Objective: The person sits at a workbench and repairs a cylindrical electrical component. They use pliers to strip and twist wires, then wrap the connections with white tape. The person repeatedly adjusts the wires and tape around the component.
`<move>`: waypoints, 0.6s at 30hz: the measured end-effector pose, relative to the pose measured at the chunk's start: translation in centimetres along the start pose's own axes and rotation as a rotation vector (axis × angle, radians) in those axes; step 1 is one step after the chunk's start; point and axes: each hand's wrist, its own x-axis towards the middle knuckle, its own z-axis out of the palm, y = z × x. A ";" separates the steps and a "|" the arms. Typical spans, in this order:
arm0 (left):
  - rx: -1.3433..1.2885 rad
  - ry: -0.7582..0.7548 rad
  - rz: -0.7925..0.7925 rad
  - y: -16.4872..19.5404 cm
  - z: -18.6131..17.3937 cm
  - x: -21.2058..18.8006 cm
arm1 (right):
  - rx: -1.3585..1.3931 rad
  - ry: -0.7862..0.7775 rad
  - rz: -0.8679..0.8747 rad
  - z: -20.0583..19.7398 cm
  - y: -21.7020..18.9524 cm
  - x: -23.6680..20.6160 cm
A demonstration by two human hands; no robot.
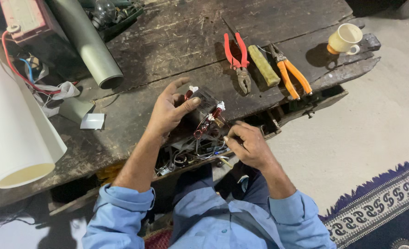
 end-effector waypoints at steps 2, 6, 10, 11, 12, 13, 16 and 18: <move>-0.121 -0.083 -0.014 -0.2 -0.5 0.5 | -0.011 -0.032 0.000 0.1 -0.2 0.0; -0.258 -0.257 -0.062 -0.4 -1.0 1.3 | 0.008 -0.095 0.021 0.2 -0.5 0.2; -0.146 -0.395 0.019 -0.4 -1.5 2.2 | 0.024 -0.128 0.069 0.3 -0.9 0.7; -0.168 -0.419 -0.020 -0.4 -1.6 2.3 | 0.018 -0.133 0.086 0.4 -1.1 0.8; -0.190 -0.442 -0.058 -0.4 -1.7 2.3 | -0.013 -0.094 0.080 0.5 -1.2 0.8; -0.193 -0.447 -0.055 -0.4 -1.7 2.4 | -0.044 -0.057 0.074 0.7 -1.4 0.8; -0.196 -0.447 -0.047 -0.3 -1.6 2.4 | -0.100 0.016 0.120 1.7 -1.9 0.8; -0.193 -0.440 -0.051 -0.2 -1.5 2.4 | -0.149 0.073 0.096 2.4 -2.1 0.8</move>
